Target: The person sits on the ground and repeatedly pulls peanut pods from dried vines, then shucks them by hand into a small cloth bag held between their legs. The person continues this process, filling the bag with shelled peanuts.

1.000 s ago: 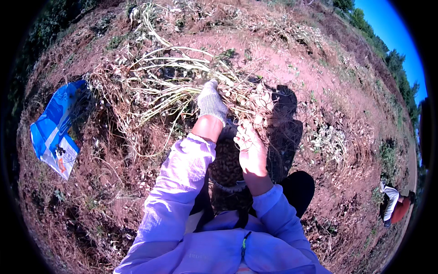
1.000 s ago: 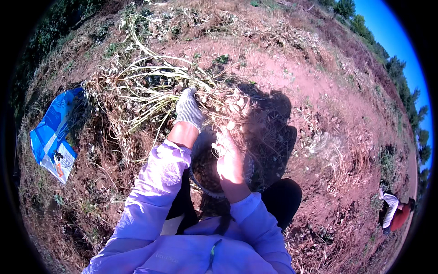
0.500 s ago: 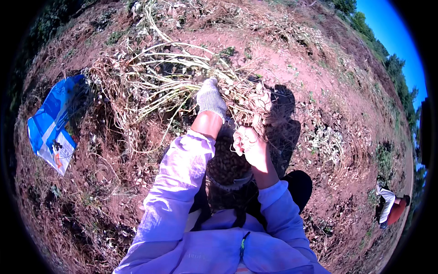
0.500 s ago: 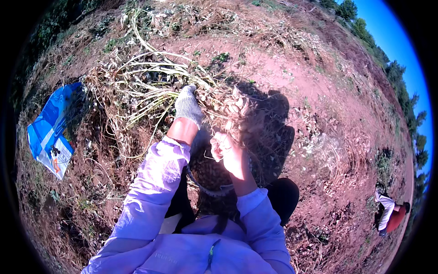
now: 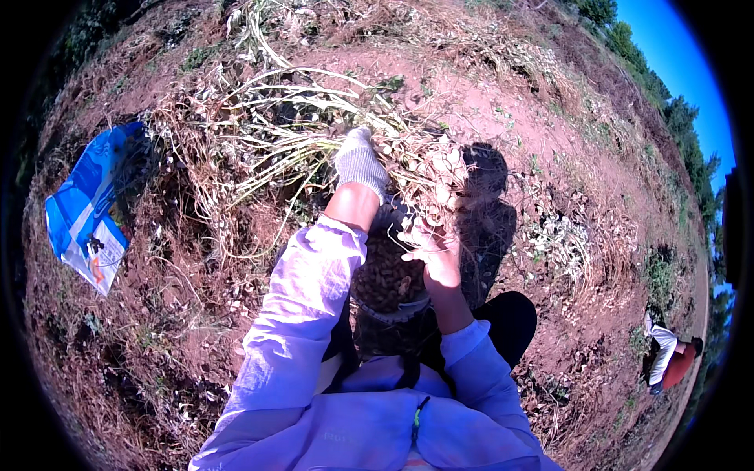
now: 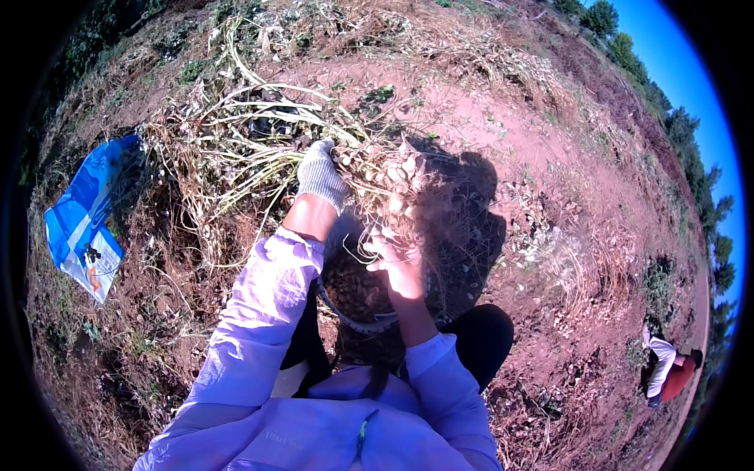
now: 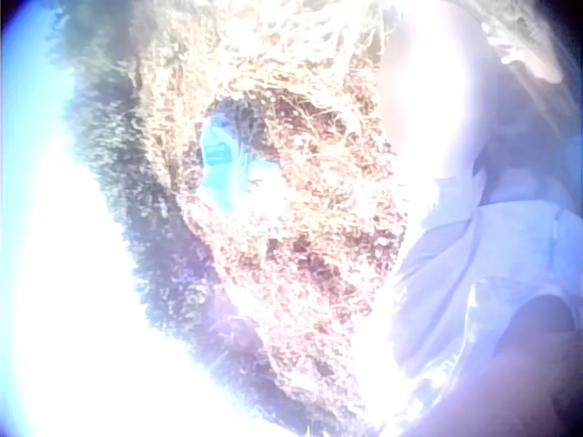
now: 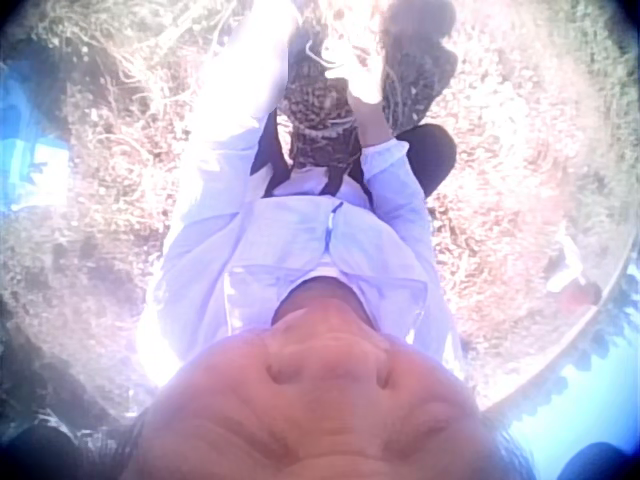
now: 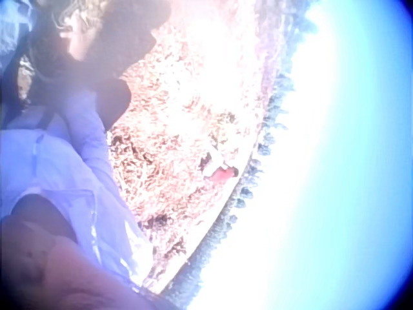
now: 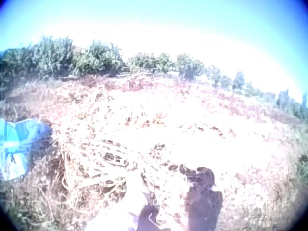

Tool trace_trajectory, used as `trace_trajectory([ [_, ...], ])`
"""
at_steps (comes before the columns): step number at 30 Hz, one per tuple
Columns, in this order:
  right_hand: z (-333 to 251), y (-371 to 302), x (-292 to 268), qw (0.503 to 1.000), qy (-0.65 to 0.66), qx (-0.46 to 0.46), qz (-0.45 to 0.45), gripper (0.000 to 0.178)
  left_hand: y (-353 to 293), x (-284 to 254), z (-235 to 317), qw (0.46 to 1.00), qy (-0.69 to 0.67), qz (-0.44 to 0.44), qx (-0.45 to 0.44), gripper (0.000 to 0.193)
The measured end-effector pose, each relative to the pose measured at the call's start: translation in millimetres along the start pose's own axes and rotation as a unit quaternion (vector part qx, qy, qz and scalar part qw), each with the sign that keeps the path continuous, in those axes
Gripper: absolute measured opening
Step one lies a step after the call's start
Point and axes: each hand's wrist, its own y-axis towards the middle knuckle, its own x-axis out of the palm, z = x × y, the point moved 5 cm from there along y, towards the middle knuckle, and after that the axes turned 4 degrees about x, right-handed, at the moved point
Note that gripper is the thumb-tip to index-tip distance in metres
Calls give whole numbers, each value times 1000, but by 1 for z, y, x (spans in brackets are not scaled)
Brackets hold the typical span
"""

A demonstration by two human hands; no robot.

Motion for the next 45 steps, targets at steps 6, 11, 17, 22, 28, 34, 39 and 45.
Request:
trace_trajectory([
  [6, 22, 50, -4, 976, 182, -27, -114, 51, 5, 0, -13, 994, 70, -44, 65, 18],
  [11, 40, 59, -13, 985, 118, -10, -125, 45, 22, -5, -22, 987, 61, -47, 138, 30],
  [17, 33, 45, -22, 996, 66, -46, -45, 39, 53, -14, -38, 988, 77, -23, 129, 28],
  [22, 46, 45, -36, 995, 59, -59, -50, 34, 28, -3, -27, 965, 184, -13, 186, 17],
  [28, 36, -5, -16, 960, -32, 230, -159, 18, -7, 7, 7, 993, 110, -7, 34, 18],
  [34, 19, -42, 0, 905, -404, -113, -66, 38, -8, 2, 26, 965, -219, 46, -134, 29],
  [39, 15, -25, 10, 996, -87, -26, -10, 48, -21, -2, 34, 991, -111, 3, -72, 22],
  [45, 28, 24, 12, 992, 87, 20, -87, 38, -36, 10, 30, 982, -114, 12, -150, 24],
])
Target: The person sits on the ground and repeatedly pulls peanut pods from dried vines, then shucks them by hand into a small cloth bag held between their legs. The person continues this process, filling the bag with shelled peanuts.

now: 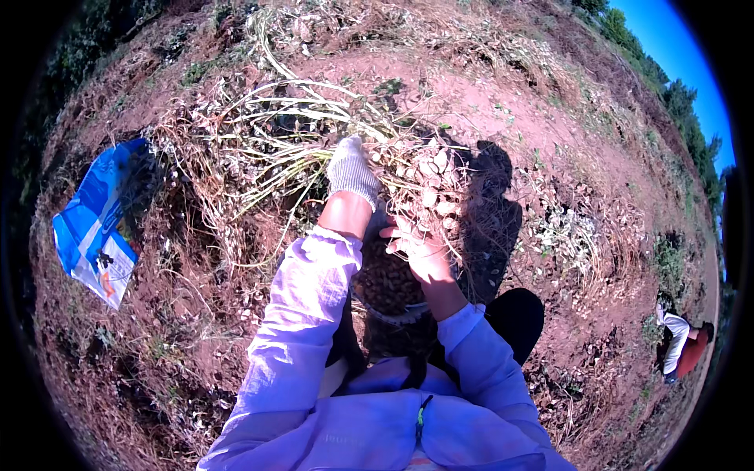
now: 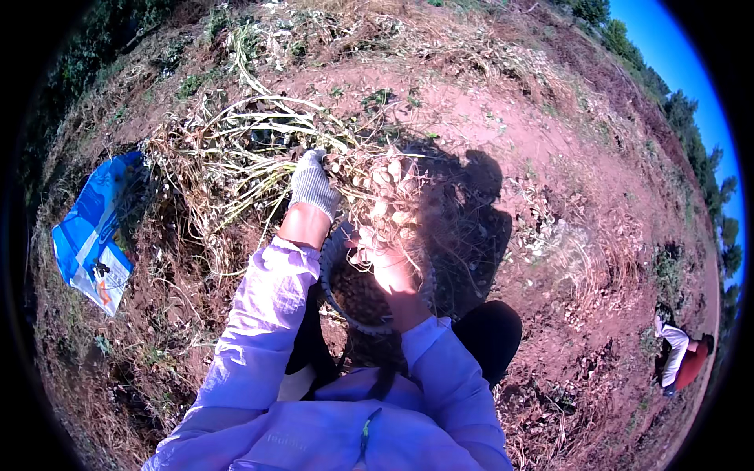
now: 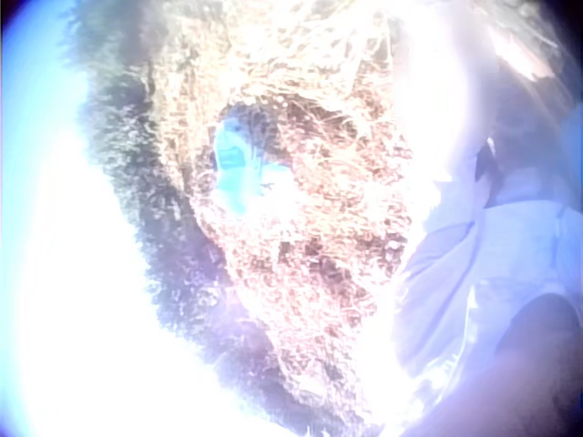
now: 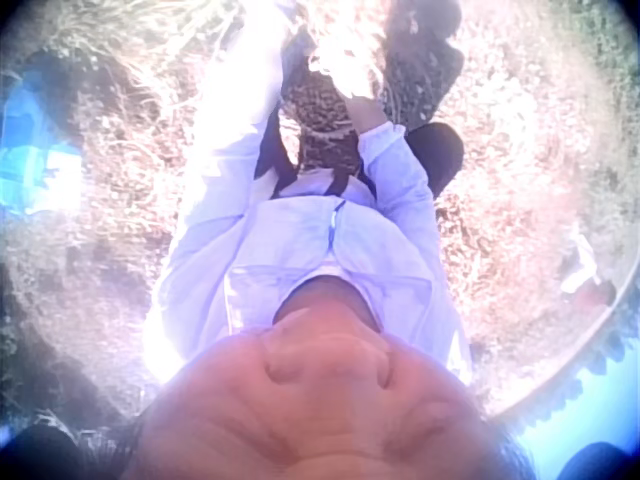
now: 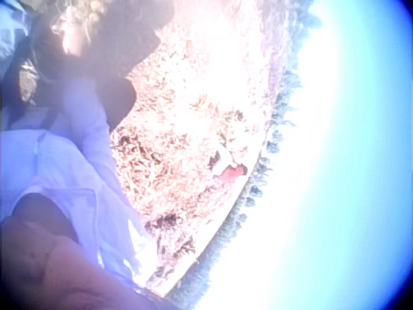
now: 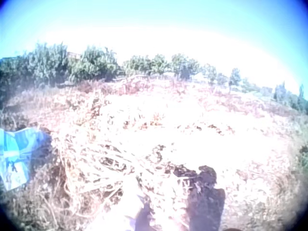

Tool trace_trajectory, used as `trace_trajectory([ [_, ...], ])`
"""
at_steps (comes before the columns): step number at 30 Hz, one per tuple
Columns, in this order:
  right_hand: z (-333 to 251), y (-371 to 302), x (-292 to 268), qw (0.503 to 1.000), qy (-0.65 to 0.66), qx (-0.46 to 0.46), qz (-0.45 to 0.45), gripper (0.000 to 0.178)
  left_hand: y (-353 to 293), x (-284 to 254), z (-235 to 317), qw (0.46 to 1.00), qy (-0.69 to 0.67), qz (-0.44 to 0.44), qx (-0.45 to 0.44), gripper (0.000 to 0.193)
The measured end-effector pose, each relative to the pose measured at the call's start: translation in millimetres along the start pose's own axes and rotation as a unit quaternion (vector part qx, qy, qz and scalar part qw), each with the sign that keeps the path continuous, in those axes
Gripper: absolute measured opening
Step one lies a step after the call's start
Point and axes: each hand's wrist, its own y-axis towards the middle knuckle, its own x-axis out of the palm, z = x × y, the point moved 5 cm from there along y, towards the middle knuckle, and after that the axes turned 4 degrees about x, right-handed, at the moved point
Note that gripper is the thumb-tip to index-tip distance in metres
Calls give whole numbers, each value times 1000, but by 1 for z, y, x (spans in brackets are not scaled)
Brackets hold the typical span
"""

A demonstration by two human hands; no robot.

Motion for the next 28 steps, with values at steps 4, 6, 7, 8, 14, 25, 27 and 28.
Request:
trace_trajectory([
  [4, 3, 20, 18, 1000, -26, -5, 11, 31, 92, -47, -8, 934, 213, -77, 278, 28],
  [6, 6, 21, 8, 996, -57, 1, 67, 30, 96, -44, -19, 924, 220, -83, 302, 43],
  [7, 4, 21, 6, 997, -44, -13, 61, 29, 92, -40, -23, 915, 244, -76, 312, 45],
  [8, 3, 21, 5, 998, -32, -27, 53, 29, 88, -40, -27, 917, 252, -69, 301, 48],
  [14, 8, 31, -4, 1000, 7, -4, -7, 26, 92, -33, -27, 959, 109, -69, 251, 20],
  [25, -6, 11, 14, 996, -76, 29, -23, 39, 92, -37, -27, 925, 241, -43, 290, 27],
  [27, -2, 14, 11, 998, -58, 5, -25, 41, 90, -36, -27, 912, 273, -47, 301, 29],
  [28, 2, 17, 9, 998, -49, -6, -27, 42, 90, -36, -26, 912, 274, -47, 301, 29],
])
